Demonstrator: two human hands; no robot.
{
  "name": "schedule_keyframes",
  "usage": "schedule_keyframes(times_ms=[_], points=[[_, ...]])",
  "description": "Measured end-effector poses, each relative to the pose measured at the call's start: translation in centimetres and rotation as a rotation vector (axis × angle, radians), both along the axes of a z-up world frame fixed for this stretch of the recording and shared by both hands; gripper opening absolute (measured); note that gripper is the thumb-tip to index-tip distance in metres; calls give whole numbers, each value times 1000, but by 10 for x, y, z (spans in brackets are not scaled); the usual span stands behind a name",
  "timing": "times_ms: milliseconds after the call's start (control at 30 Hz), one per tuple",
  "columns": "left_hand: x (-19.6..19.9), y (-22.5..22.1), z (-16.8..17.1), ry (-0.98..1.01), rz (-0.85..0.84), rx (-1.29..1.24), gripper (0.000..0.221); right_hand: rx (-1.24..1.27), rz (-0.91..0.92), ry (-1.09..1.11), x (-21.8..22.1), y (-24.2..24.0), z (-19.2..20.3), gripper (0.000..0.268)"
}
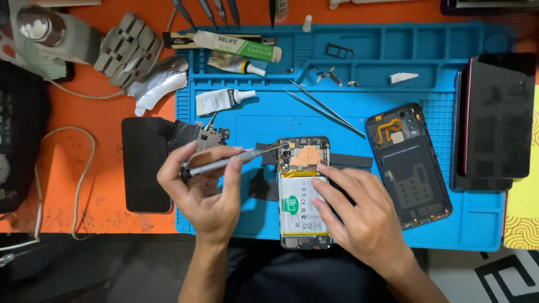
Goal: The person uses a screwdriver to remove screws from a smartphone's internal frame. They then use tweezers to carefully lift and disconnect a small ribbon cable from the motherboard. Finally, they place the motherboard assembly onto the blue work mat.
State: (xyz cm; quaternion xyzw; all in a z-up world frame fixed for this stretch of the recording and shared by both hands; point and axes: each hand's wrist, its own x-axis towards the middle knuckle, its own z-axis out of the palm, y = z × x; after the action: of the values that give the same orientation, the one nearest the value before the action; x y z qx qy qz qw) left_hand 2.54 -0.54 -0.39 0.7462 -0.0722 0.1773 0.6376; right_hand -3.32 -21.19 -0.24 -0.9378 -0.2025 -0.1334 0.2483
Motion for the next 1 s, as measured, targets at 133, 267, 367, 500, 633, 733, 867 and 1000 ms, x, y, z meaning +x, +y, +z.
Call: schedule_keyframes(times_ms=[133, 267, 367, 500, 633, 733, 867, 1000], points=[[3, -1, 5, -69, -18, 55, 50, -18, -11, -21, -1, 2, -6, 22], [11, -2, 19, -89, -127, 195, 48, -31, -1, -40, -1, 1, -5, 23], [15, -5, 24, -70, -159, 228, 49, -29, 4, -49, -1, 0, -5, 24], [18, -10, 29, -82, -198, 281, 55, -20, 36, -65, -1, -3, -3, 25], [24, -18, 29, -203, -252, 377, 56, -6, 99, -63, 2, -5, 3, 26], [28, -23, 30, -254, -279, 544, 54, -61, 126, -18, 1, -5, 0, 26], [33, -32, 26, -300, -311, 618, 47, -64, 82, -28, 5, -4, 2, 29], [34, -35, 22, -341, -413, 618, 44, -60, 69, -40, 2, -5, -4, 31]])
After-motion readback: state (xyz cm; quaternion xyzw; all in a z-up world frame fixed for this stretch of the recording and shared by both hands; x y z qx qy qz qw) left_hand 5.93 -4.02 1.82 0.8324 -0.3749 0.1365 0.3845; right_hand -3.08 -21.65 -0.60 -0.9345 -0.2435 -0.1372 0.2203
